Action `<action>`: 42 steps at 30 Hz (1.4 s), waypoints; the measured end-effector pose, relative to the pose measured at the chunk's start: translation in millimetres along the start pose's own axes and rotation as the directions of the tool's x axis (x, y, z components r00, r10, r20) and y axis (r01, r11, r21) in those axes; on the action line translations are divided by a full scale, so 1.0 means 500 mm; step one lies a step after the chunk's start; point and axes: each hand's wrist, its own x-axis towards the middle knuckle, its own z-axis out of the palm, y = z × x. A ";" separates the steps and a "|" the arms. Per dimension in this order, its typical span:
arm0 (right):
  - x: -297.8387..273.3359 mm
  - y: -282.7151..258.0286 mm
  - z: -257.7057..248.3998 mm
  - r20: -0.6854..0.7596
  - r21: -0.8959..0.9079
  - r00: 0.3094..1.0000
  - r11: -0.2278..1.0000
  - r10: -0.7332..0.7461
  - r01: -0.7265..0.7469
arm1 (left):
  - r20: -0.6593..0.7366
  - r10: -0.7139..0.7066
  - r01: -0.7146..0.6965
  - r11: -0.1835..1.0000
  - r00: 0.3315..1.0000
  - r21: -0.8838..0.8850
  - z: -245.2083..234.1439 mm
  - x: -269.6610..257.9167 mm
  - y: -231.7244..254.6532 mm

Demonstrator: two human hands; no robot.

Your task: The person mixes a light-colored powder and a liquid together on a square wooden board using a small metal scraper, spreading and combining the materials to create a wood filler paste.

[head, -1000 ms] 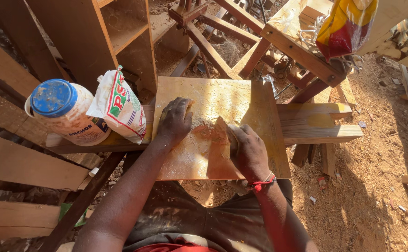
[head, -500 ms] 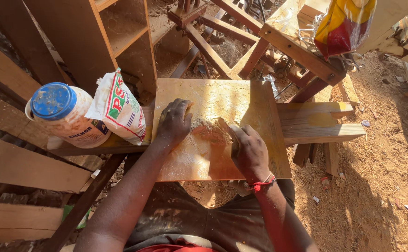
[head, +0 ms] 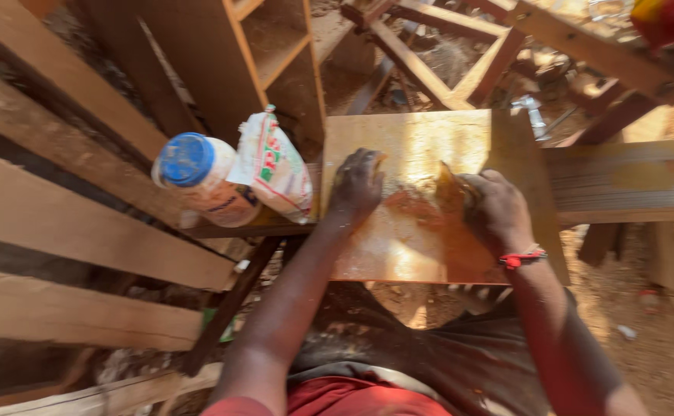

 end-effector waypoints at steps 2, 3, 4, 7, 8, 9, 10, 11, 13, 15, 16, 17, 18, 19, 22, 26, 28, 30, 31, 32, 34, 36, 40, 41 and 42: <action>-0.005 -0.019 0.006 0.026 0.073 1.000 0.997 -0.002 0.000 | 0.006 -0.027 0.027 0.999 1.000 -0.046 -0.004 -0.002 0.005; -0.012 -0.023 -0.001 0.044 0.058 0.999 0.998 -0.026 0.024 | 0.006 -0.036 0.036 0.999 0.999 -0.036 -0.001 -0.003 0.006; -0.025 -0.030 -0.007 0.059 0.062 0.998 0.998 -0.020 0.017 | 0.006 -0.044 0.045 0.999 0.999 -0.027 -0.004 -0.007 0.002; -0.031 -0.051 -0.020 0.049 0.030 0.998 0.999 -0.031 0.029 | 0.013 -0.035 0.036 0.998 0.999 -0.059 -0.006 -0.006 0.009; -0.031 -0.055 -0.016 0.045 0.007 0.998 0.999 -0.052 0.052 | 0.000 -0.030 0.030 0.998 1.000 -0.051 -0.008 -0.003 0.004; -0.040 -0.056 -0.021 0.040 -0.030 0.997 0.998 -0.061 0.062 | -0.005 -0.017 0.017 0.998 1.000 -0.058 -0.007 0.000 0.001; -0.043 -0.057 -0.020 0.050 -0.035 0.994 0.994 -0.099 0.100 | -0.011 -0.005 0.004 0.998 1.000 -0.066 -0.006 -0.003 0.000; -0.036 -0.055 -0.015 0.049 -0.049 0.990 0.989 -0.135 0.138 | -0.013 0.000 -0.001 0.998 1.000 -0.059 -0.001 -0.003 0.000; -0.035 -0.052 -0.021 0.024 -0.055 0.989 0.988 -0.145 0.146 | -0.026 0.007 -0.008 0.999 1.000 -0.045 -0.003 -0.004 -0.001; -0.040 -0.051 -0.031 -0.024 -0.034 0.995 0.995 -0.092 0.092 | -0.017 0.002 -0.003 0.999 1.000 -0.041 -0.007 -0.003 -0.002; -0.040 -0.049 -0.032 -0.006 -0.046 0.993 0.992 -0.115 0.114 | -0.016 -0.004 0.003 0.998 1.000 -0.058 -0.005 -0.004 0.002; -0.038 -0.053 -0.026 0.009 -0.049 0.991 0.989 -0.136 0.136 | -0.013 -0.007 0.007 0.998 1.000 -0.066 -0.008 -0.004 0.004; -0.036 -0.054 -0.025 0.025 -0.052 0.987 0.986 -0.157 0.158 | -0.010 -0.011 0.010 0.997 1.000 -0.075 -0.011 -0.003 0.005; -0.040 -0.055 -0.024 0.038 -0.058 0.988 0.986 -0.152 0.154 | -0.002 -0.008 0.008 0.997 1.000 -0.081 -0.012 -0.006 0.006; -0.029 -0.059 -0.038 0.042 -0.058 0.986 0.985 -0.158 0.161 | 0.012 -0.018 0.018 0.996 1.000 -0.084 -0.015 0.002 0.007; -0.045 -0.066 -0.086 0.080 -0.058 0.977 0.977 -0.199 0.204 | 0.031 -0.046 0.048 0.996 0.998 -0.075 -0.010 -0.001 0.009; -0.050 -0.069 -0.091 0.121 -0.066 0.966 0.969 -0.230 0.239 | 0.019 -0.046 0.048 0.997 0.999 -0.067 -0.014 -0.001 0.005; -0.068 -0.067 -0.093 0.130 -0.075 0.964 0.967 -0.231 0.242 | 0.021 -0.037 0.038 0.997 0.999 -0.064 -0.011 -0.001 0.006; -0.074 -0.064 -0.094 0.122 -0.081 0.966 0.967 -0.229 0.240 | 0.018 -0.028 0.029 0.997 0.999 -0.070 -0.011 -0.002 0.007; -0.082 -0.063 -0.093 0.114 -0.087 0.967 0.968 -0.227 0.237 | 0.016 -0.020 0.021 0.997 1.000 -0.075 -0.013 -0.005 0.007; -0.075 -0.051 -0.085 0.094 -0.121 0.964 0.959 -0.247 0.258 | -0.005 -0.006 0.005 0.997 1.000 -0.081 -0.014 0.006 0.004; -0.076 -0.041 -0.067 0.085 -0.164 0.960 0.947 -0.266 0.277 | -0.007 -0.004 0.004 0.996 1.000 -0.084 -0.011 -0.003 0.003; -0.057 -0.029 -0.036 0.023 -0.190 0.969 0.950 -0.247 0.247 | -0.008 0.003 -0.004 0.998 1.000 -0.061 -0.012 0.003 0.001; -0.053 -0.028 -0.029 0.017 -0.207 0.968 0.947 -0.249 0.247 | -0.018 -0.001 0.000 0.998 1.000 -0.064 -0.009 -0.002 0.005; -0.049 -0.027 -0.022 0.010 -0.223 0.968 0.943 -0.251 0.247 | -0.017 -0.006 0.005 0.998 1.000 -0.068 -0.007 -0.005 0.007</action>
